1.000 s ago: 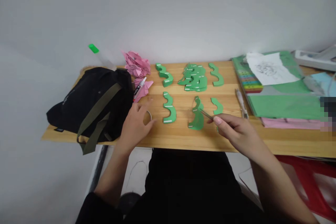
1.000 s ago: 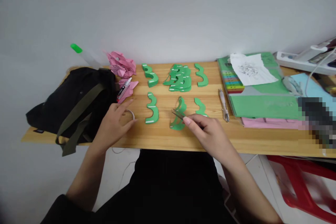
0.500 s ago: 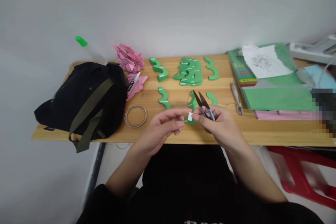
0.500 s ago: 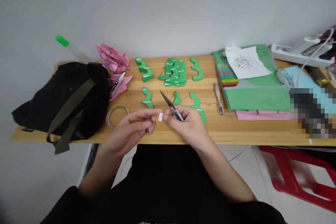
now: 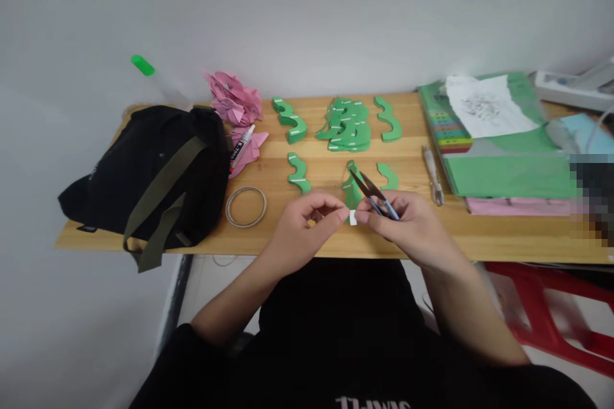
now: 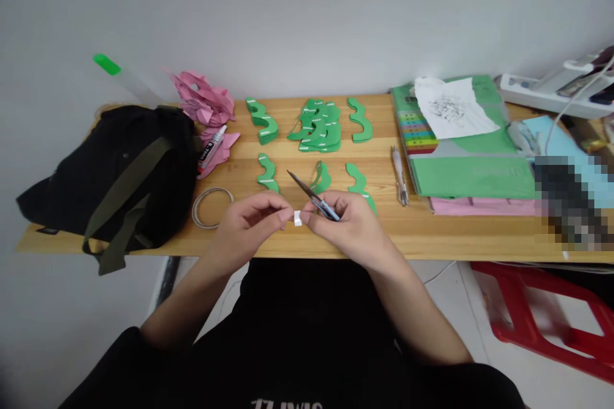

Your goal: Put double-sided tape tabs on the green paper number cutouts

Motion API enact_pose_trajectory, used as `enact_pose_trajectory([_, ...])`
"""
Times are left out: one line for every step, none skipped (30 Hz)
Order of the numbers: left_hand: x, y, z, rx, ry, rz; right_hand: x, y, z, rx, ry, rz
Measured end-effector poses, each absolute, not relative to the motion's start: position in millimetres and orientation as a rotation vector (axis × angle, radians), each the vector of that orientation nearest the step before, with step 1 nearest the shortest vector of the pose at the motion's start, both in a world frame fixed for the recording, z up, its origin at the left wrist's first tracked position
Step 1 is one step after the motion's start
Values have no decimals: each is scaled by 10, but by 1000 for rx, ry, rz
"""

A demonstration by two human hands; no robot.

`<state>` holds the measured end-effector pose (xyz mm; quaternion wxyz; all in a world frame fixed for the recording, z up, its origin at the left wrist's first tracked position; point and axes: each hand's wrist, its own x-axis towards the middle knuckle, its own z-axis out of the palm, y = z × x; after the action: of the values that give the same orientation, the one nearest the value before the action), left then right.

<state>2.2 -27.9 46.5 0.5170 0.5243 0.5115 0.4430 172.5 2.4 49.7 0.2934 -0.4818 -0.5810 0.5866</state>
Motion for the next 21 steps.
enact_pose_trajectory([16,-275,481,1308,1245,1047,1728,27,517,-1285,-1561,1568])
enact_pose_trajectory([10,-270,495,1346,1256,1035,1731,30,533,-1282,-1570,1571])
enact_pose_trajectory([4,-264,506,1372,1262,1024,1733,32,544,-1276,-1578,1572])
enact_pose_trajectory([-1,-258,514,1386,1264,1008,1736,33,551,-1271,-1585,1573])
enact_pose_trajectory([-6,-252,517,1386,1266,993,1739,34,553,-1266,-1589,1572])
enact_pose_trajectory([-8,-246,516,1376,1270,983,1741,34,551,-1262,-1589,1570])
enact_pose_trajectory([-9,-241,512,1357,1274,976,1742,34,547,-1259,-1586,1568])
enact_pose_trajectory([-9,-239,504,1332,1278,969,1742,34,543,-1260,-1580,1566])
enact_pose_trajectory([-7,-238,495,1304,1278,966,1741,34,539,-1263,-1574,1569])
enact_pose_trajectory([-4,-238,486,1275,1279,966,1738,35,537,-1269,-1566,1569])
enact_pose_trajectory([0,-240,476,1249,1276,968,1735,37,536,-1274,-1559,1571])
enact_pose_trajectory([3,-242,468,1227,1270,968,1730,40,537,-1279,-1554,1575])
enact_pose_trajectory([6,-244,461,1209,1264,970,1726,44,538,-1279,-1552,1579])
enact_pose_trajectory([8,-244,456,1197,1257,972,1723,48,538,-1277,-1551,1581])
enact_pose_trajectory([9,-243,452,1189,1251,974,1720,51,537,-1272,-1553,1582])
enact_pose_trajectory([9,-240,449,1183,1247,977,1719,52,532,-1267,-1556,1581])
enact_pose_trajectory([9,-234,446,1174,1245,984,1719,50,522,-1260,-1555,1574])
enact_pose_trajectory([10,-226,443,1158,1248,1003,1721,42,508,-1256,-1543,1558])
enact_pose_trajectory([12,-215,439,1133,1250,1033,1723,28,487,-1256,-1519,1534])
enact_pose_trajectory([15,-203,436,1099,1255,1074,1725,7,461,-1260,-1483,1509])
enact_pose_trajectory([19,-188,434,1060,1261,1120,1728,-21,429,-1264,-1441,1491])
